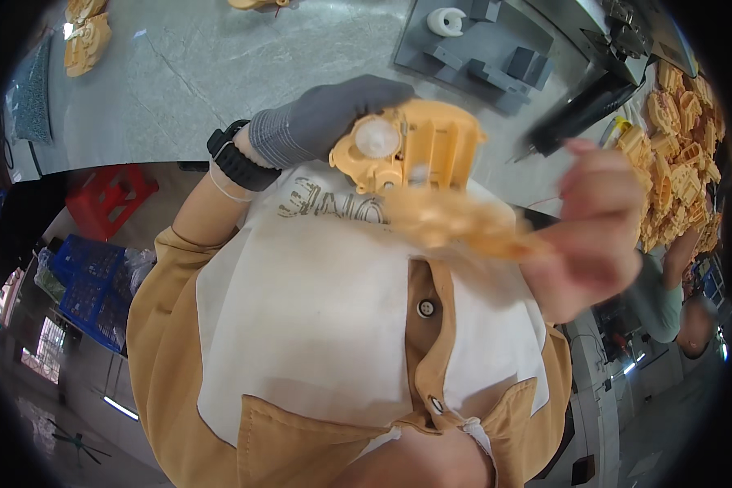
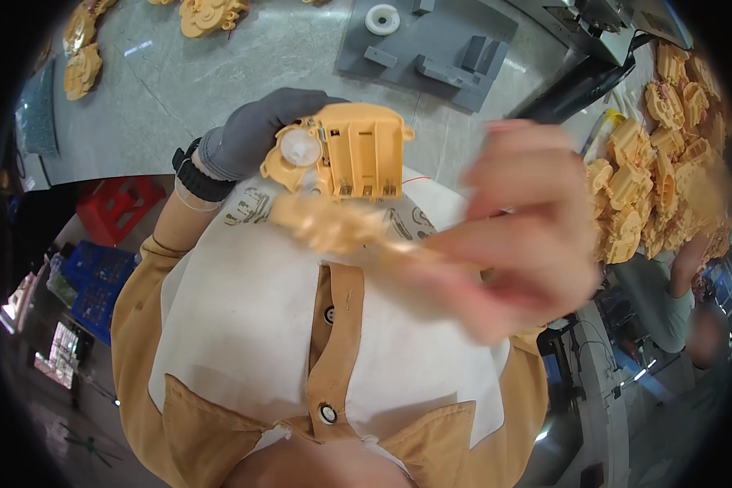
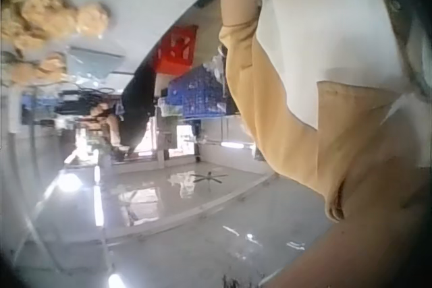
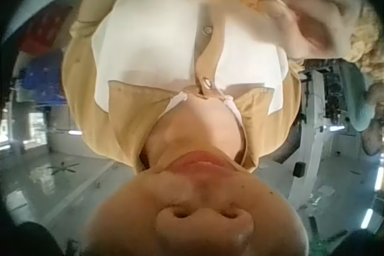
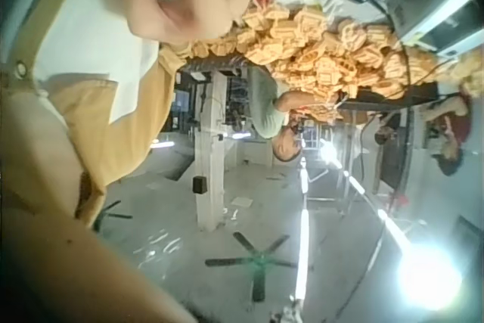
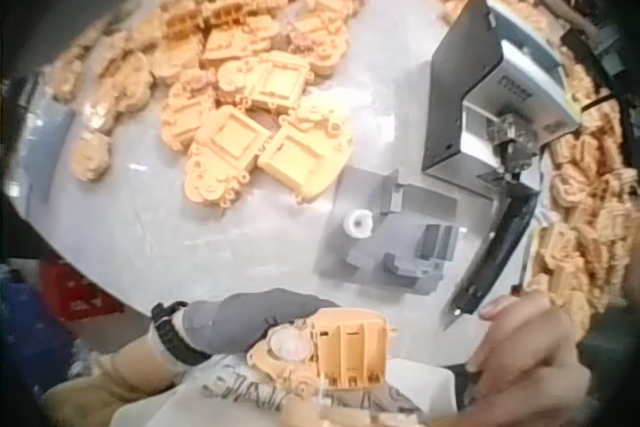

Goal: The person uses a rotary tool to deburr and smooth the edges of yellow plastic housing components. They then insert a white plastic gear into the housing and use a screwdriver to tighten a screw, securing the gear in place.

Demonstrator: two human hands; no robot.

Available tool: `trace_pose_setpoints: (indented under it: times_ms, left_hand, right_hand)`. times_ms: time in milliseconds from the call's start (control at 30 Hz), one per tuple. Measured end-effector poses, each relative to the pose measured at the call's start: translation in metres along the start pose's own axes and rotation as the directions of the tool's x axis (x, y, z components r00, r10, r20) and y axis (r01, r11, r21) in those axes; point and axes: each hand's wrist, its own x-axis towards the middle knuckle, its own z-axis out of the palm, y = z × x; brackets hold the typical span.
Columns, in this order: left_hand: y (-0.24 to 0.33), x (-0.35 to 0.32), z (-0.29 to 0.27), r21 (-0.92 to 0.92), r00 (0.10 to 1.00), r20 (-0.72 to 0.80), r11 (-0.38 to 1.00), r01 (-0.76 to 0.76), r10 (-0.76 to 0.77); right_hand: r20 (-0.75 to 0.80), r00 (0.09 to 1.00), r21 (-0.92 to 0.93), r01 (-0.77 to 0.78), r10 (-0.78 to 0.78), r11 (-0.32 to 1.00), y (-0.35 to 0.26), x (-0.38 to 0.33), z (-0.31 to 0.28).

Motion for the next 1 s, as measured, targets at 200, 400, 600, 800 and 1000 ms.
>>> trace_pose_setpoints:
  times_ms: [200, 400, 600, 800, 1000]
  left_hand:
    - [0.008, 0.0, -0.014, 0.399, 0.883, -0.164, 0.848, -0.348, 0.44]
    - [0.08, 0.021, -0.007, -0.583, 0.939, 0.23, 0.736, 0.344, -0.256]
    - [0.086, 0.028, 0.013, -0.655, 0.981, 0.151, 0.731, 0.192, -0.123]
    - [0.098, 0.033, 0.014, -0.567, 0.945, 0.251, 0.759, 0.321, -0.212]
    - [0.095, 0.033, 0.023, -0.518, 0.947, 0.242, 0.797, 0.31, -0.212]
  right_hand:
    - [-0.527, 0.759, 0.112, -0.385, 0.383, 0.916, 0.059, -0.006, -0.042]
    - [-0.441, 0.82, -0.288, -0.515, 0.365, 0.808, 0.092, 0.009, -0.017]
    - [-0.351, 0.937, -0.472, -0.172, -0.005, 0.865, 0.038, 0.021, -0.009]
    - [0.462, 0.876, -0.272, 0.289, -0.139, 0.918, -0.009, 0.061, -0.013]
    - [0.622, 0.782, -0.295, 0.279, -0.038, 0.914, -0.011, 0.075, -0.009]
